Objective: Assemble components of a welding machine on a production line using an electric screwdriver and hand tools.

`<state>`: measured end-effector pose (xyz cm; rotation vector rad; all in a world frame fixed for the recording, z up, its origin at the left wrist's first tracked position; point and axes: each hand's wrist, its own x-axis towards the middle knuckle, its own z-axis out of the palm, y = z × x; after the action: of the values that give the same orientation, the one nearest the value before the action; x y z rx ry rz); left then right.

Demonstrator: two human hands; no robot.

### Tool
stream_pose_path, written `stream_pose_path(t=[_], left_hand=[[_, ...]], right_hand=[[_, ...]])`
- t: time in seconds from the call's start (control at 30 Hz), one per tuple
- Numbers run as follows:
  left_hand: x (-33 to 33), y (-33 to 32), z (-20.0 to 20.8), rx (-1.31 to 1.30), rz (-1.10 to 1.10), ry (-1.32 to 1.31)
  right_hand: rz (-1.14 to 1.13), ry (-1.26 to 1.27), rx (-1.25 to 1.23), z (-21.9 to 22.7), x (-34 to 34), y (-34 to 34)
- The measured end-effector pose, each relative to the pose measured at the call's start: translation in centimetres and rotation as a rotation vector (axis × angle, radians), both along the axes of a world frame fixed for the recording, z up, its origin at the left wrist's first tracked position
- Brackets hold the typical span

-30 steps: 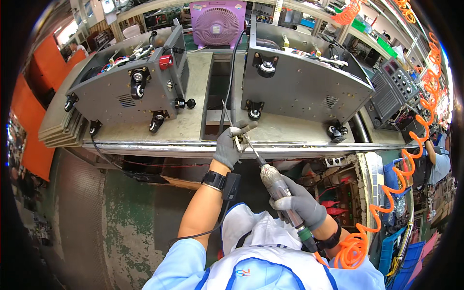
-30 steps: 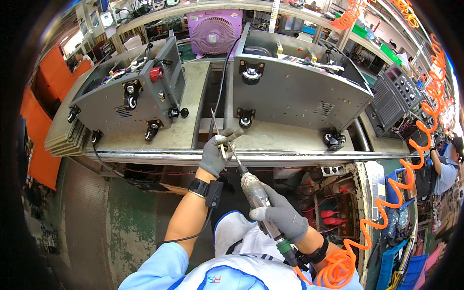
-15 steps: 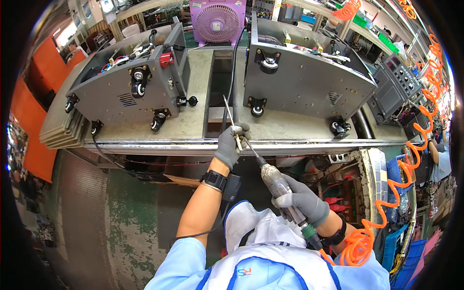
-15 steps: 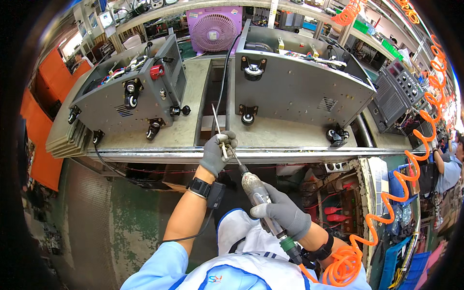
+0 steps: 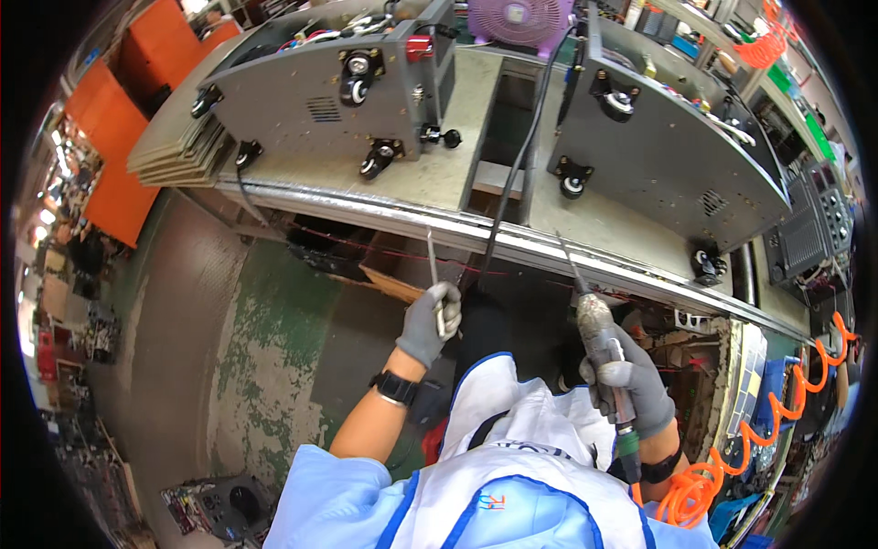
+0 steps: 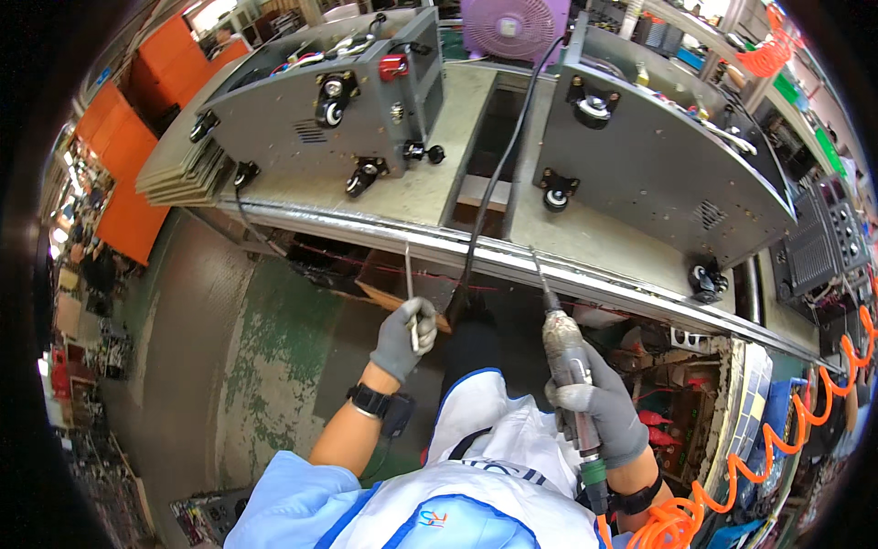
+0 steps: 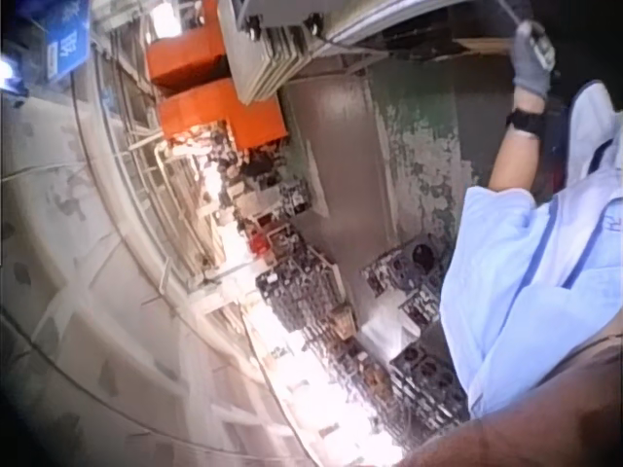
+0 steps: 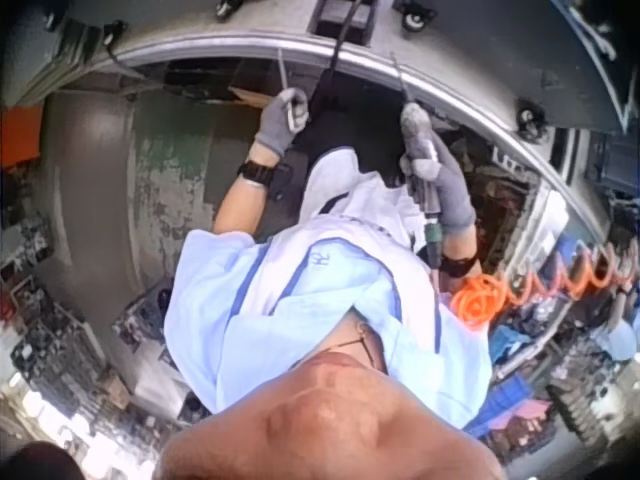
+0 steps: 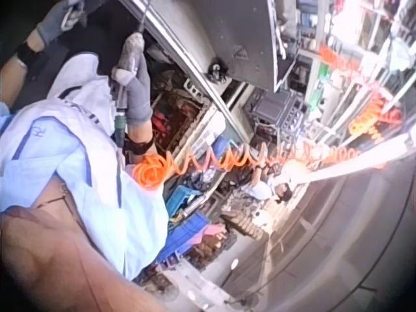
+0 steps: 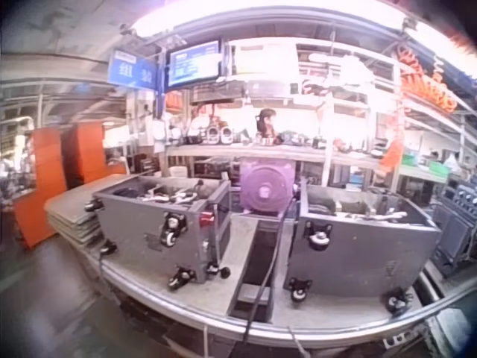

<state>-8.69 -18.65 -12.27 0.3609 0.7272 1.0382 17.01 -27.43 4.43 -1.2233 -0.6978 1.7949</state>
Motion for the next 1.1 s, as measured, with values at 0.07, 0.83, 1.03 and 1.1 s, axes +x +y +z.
stream_pose_path(t=[0.07,0.83,1.03,1.1], left_hand=[[-3.2,-2.1,-2.3,-0.081,0.035,0.054],[-25.7,22.3,-13.5,-0.519,0.842,0.481],[-28.0,22.8,-14.7,-0.212,-0.164,1.854],[-27.9,21.2,-15.6,-0.156,-0.099,2.041]], right_hand=[[0.03,-0.052,-0.002,-0.5,0.2,0.2],[-0.09,-0.129,-0.182,-3.3,-1.1,3.3],[-0.112,-0.146,-0.216,-3.8,-0.9,4.7],[-0.103,-0.136,-0.247,-3.8,-1.0,5.0]])
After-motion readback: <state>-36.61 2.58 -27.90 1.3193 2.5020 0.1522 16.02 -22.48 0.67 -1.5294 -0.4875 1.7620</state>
